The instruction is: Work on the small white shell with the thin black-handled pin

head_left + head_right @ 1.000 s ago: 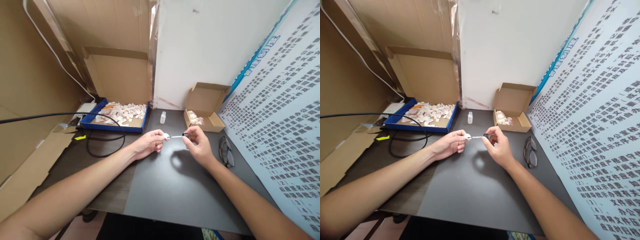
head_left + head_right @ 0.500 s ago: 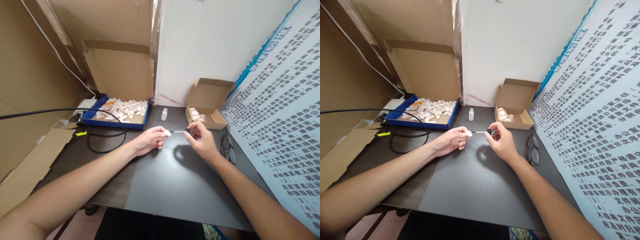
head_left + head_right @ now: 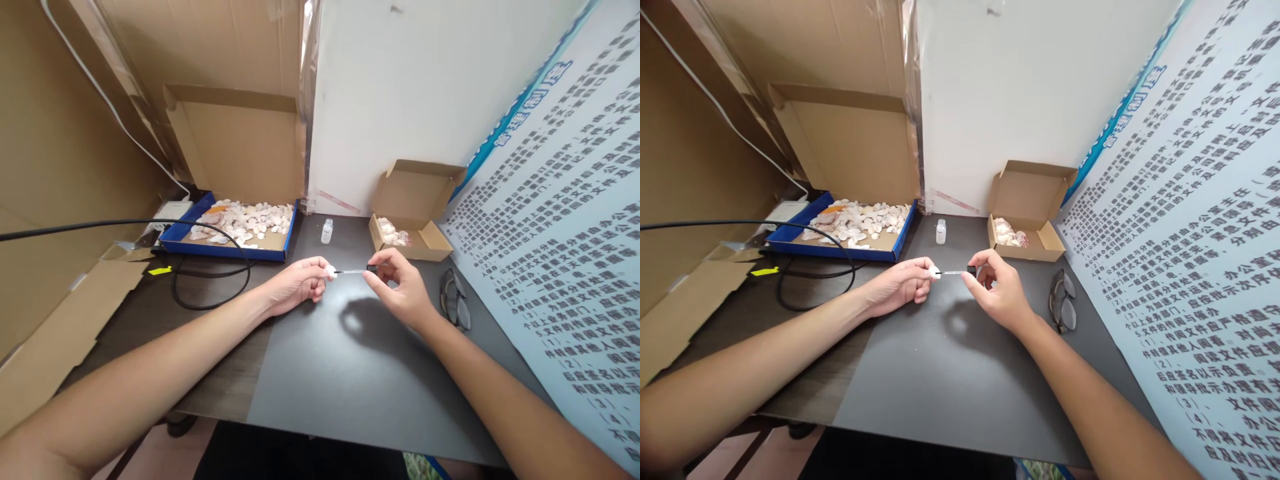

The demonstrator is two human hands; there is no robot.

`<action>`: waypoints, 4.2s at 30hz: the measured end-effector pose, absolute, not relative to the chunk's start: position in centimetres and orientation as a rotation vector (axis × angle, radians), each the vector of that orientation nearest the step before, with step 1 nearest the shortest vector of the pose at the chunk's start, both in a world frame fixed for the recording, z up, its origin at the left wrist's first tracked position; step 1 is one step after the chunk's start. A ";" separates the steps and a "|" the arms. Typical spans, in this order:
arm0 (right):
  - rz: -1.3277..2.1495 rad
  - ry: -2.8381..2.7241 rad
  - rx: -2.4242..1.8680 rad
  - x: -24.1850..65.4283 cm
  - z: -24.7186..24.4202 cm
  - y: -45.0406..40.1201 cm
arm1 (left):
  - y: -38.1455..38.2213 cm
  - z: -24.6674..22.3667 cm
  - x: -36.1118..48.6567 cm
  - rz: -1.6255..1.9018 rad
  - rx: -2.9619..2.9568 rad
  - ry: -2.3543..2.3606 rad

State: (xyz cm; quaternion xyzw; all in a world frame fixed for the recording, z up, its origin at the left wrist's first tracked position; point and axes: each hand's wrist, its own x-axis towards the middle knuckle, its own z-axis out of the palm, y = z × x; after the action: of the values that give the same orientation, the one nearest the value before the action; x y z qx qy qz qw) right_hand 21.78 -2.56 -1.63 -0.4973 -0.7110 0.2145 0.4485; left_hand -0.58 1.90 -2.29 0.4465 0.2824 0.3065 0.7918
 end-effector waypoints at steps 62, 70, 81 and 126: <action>0.751 -1.775 -1.192 21.8 -1.7 -2.8 | 2.0 -2.6 -0.7 0.629 1.020 0.592; 0.534 -1.806 -1.312 21.7 -1.6 -2.6 | 2.0 -2.7 -0.8 0.615 1.020 0.593; 0.536 -1.827 -1.335 21.8 -1.7 -2.6 | 2.1 -2.7 -0.7 0.615 1.020 0.597; 0.513 -1.869 -1.245 21.2 -1.0 -3.2 | 2.0 -2.5 -0.7 0.606 1.030 0.613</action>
State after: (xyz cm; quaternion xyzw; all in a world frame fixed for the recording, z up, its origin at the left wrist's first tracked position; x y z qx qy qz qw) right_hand 21.21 -3.20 -1.03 -0.4939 -0.7412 0.2034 0.4067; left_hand -0.71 1.95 -2.50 0.4773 0.2838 0.2808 0.7828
